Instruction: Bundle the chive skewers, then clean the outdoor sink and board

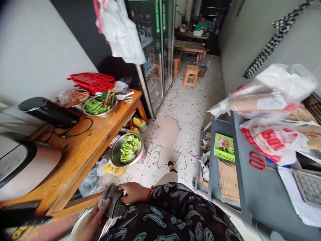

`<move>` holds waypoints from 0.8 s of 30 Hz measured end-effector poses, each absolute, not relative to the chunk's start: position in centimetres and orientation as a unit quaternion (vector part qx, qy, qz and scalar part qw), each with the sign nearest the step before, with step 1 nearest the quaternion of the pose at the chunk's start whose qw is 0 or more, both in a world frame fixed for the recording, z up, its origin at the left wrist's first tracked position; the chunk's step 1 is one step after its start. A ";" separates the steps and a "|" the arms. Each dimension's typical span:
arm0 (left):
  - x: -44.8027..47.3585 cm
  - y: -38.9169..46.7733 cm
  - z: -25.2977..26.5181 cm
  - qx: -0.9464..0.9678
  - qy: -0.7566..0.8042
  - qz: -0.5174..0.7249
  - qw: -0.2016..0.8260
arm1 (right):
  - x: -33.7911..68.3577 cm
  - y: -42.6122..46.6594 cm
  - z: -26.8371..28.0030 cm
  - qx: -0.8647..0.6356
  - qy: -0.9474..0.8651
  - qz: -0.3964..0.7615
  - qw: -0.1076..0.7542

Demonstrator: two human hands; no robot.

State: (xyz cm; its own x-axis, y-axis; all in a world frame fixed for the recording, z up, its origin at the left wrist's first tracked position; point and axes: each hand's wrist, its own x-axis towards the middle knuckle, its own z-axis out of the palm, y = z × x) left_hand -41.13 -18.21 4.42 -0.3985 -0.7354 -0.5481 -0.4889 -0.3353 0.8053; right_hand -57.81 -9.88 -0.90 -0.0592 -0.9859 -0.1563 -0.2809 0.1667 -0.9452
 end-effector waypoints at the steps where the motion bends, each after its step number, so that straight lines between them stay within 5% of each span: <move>1: -43.2 -17.8 4.6 0.523 -0.571 -0.628 0.075 | -59.3 -9.1 -1.1 -0.491 0.636 -0.393 0.447; 13: -66.1 -15.7 2.8 0.388 -0.673 -0.624 -0.084 | -83.3 -1.1 -1.9 -0.217 0.682 -0.637 0.287; 24: -81.8 -14.3 2.1 0.441 -0.622 -0.647 -0.020 | -96.2 7.0 -4.1 0.009 0.663 -0.691 0.288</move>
State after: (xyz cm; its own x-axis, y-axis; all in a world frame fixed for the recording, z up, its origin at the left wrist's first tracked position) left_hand -81.84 -14.32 2.07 -0.6094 -0.5233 -0.5957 -0.5749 -0.2258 0.7865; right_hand -96.17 7.01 -4.06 -0.8340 -0.3864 -0.3938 0.4094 0.0451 -0.9112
